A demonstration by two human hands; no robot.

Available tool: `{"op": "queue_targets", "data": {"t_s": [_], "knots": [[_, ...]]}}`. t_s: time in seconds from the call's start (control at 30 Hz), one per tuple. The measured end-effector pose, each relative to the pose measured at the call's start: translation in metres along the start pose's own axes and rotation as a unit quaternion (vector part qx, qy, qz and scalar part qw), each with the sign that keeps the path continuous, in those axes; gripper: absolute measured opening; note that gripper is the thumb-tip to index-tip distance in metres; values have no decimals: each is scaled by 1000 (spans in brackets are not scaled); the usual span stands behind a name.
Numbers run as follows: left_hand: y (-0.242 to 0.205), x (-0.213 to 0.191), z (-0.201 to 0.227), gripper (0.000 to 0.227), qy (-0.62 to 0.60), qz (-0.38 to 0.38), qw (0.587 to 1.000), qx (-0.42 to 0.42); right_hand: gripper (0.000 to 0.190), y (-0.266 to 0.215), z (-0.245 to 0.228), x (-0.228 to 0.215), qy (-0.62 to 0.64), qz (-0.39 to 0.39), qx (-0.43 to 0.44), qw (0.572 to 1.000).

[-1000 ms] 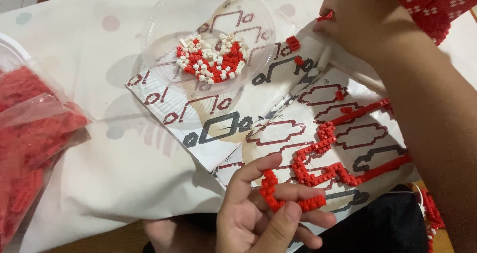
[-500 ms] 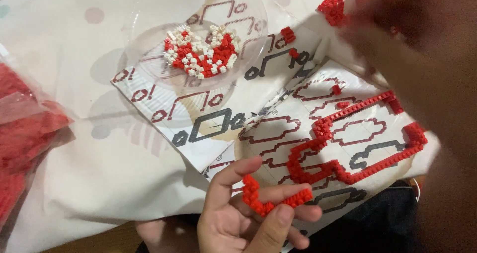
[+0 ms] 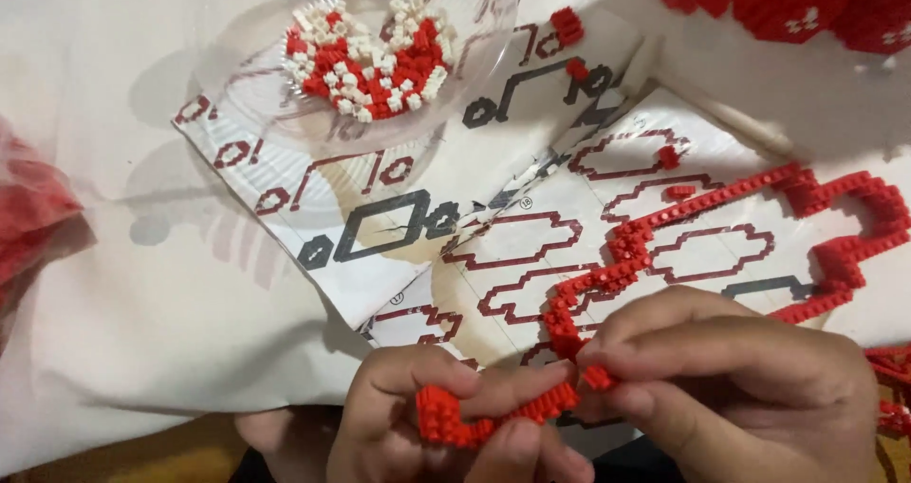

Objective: Assembling a decorative structure using small red and white interlocking plastic blocks according to a printed guide.

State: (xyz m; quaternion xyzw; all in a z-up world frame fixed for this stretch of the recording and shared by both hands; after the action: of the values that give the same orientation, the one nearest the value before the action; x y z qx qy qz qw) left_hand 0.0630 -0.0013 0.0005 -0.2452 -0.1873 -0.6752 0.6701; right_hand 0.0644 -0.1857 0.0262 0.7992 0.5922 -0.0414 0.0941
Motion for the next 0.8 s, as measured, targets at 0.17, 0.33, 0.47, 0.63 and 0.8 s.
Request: {"op": "queue_targets", "data": {"t_s": [0.17,0.33,0.47,0.63,0.8], "knots": [[3,1,-4,21,68,74,995,-12,23,2,-2,-1,-48,-18,-72,996],[3,3,-5,25,76,118,990,-11,25,-1,2,4,-70,-25,-89,993],[0,0,-4,24,99,165,981,5,27,-6,8,4,-24,54,-44,997],[0,-3,-9,27,83,145,986,1,25,-4,10,7,-6,44,-39,998],[0,-3,-8,29,109,176,978,36,27,-1,14,8,14,40,-9,999]]}}
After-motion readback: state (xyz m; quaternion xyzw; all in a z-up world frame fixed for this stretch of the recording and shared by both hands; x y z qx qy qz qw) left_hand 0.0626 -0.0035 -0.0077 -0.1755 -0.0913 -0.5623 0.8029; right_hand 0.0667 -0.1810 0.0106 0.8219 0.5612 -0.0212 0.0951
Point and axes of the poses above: each hand's wrist, its own y-axis towards the middle knuckle, its own x-axis out of the palm, z = x × y, the point moved 6 cm from there along y, towards the middle knuckle, and after that the axes turned 11 degrees about z, right-handed, at the moved point
